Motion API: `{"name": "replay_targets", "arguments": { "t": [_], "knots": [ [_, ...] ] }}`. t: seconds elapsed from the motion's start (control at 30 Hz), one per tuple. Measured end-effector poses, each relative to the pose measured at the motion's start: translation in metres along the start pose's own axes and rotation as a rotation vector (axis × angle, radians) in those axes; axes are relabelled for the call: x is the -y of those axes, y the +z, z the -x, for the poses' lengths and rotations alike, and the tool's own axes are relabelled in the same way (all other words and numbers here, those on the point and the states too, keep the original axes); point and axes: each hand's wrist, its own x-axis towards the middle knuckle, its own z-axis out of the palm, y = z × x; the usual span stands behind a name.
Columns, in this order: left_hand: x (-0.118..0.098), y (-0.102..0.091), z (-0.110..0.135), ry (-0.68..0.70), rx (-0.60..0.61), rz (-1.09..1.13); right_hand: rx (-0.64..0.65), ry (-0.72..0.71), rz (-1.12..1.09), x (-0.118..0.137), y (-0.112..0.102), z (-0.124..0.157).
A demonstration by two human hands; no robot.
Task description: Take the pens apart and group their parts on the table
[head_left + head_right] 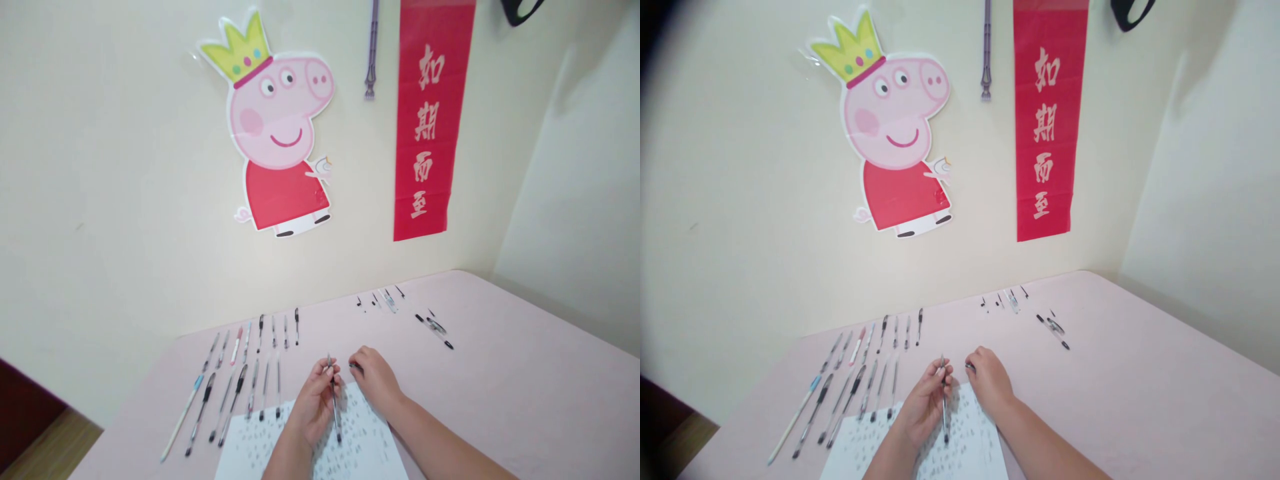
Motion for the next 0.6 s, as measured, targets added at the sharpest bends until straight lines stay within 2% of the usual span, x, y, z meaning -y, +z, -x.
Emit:
{"name": "replay_targets", "arguments": {
  "t": [0.17,0.3,0.4,0.6],
  "knots": [
    [0.0,0.001,0.001,0.004,-0.032,-0.115,-0.037,-0.042,-0.034,0.003,-0.002,-0.001],
    [0.002,0.001,0.0,0.006,-0.007,-0.199,-0.133,-0.128,-0.199,0.008,-0.003,-0.003],
    [0.005,0.0,-0.001,0.011,0.025,-0.269,-0.151,-0.188,-0.344,0.012,-0.003,-0.003],
    [0.008,-0.002,0.0,-0.018,0.074,-0.367,-0.141,-0.159,-0.551,0.011,-0.001,-0.003]
  ]
}}
